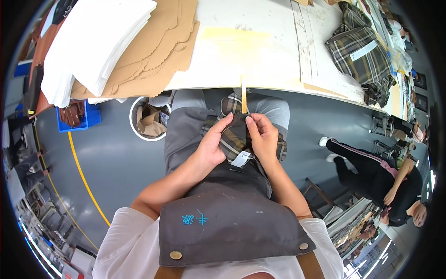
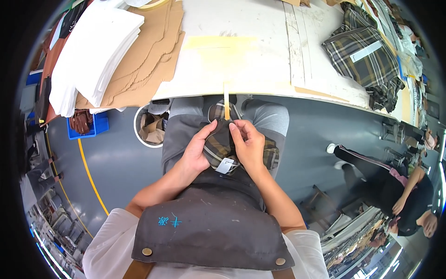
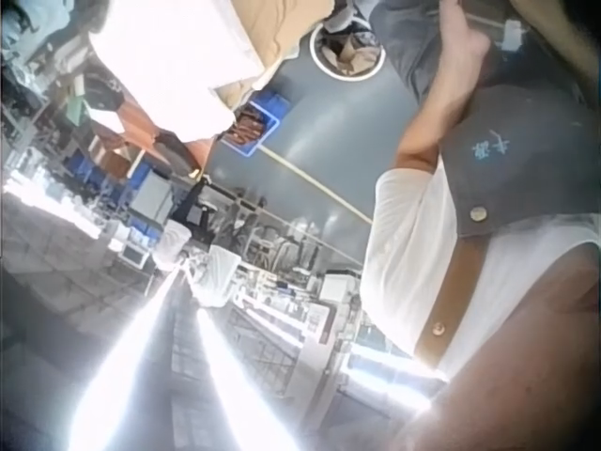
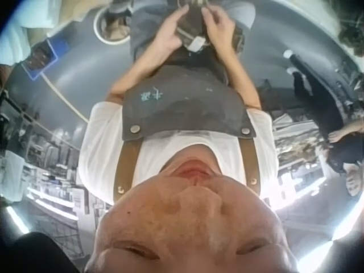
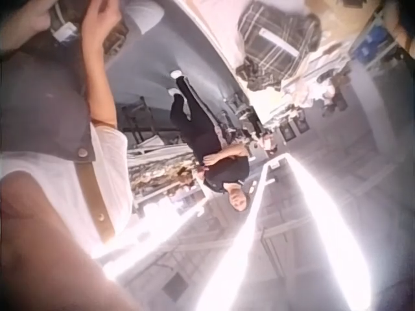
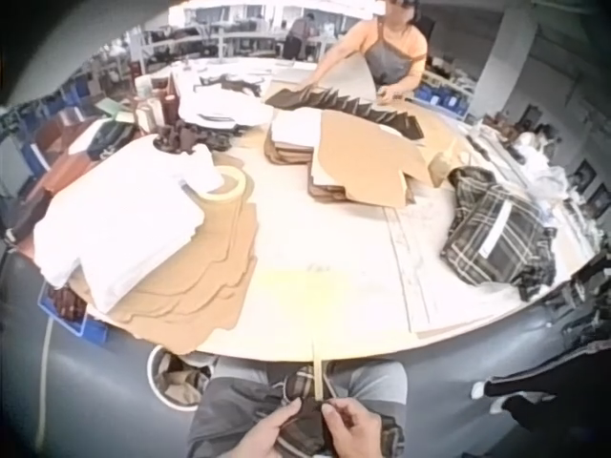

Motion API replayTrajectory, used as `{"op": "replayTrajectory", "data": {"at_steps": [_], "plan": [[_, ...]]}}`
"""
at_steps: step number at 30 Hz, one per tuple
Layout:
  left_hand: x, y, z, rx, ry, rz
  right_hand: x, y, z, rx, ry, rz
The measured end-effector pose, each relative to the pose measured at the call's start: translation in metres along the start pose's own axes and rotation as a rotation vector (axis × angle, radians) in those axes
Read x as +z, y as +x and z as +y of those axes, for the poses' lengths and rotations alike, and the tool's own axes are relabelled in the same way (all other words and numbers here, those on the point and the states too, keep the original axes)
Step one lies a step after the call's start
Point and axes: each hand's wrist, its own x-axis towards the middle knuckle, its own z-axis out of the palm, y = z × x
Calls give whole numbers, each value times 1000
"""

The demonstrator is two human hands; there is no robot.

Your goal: Assembling and checking the alignment of a plaid fabric lining for a bag.

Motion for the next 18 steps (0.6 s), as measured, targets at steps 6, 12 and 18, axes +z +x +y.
{"op": "replayTrajectory", "data": {"at_steps": [6, 12, 18], "plan": [[6, 0, 0, 5, -23, 0, 2, 1, -10, 20, -11, 54], [1, -2, 1, 3, -36, -36, 5, -2, -16, -36, -77, 82], [5, 1, 5, -52, -48, -62, 6, 1, -16, -113, -98, 118]]}}
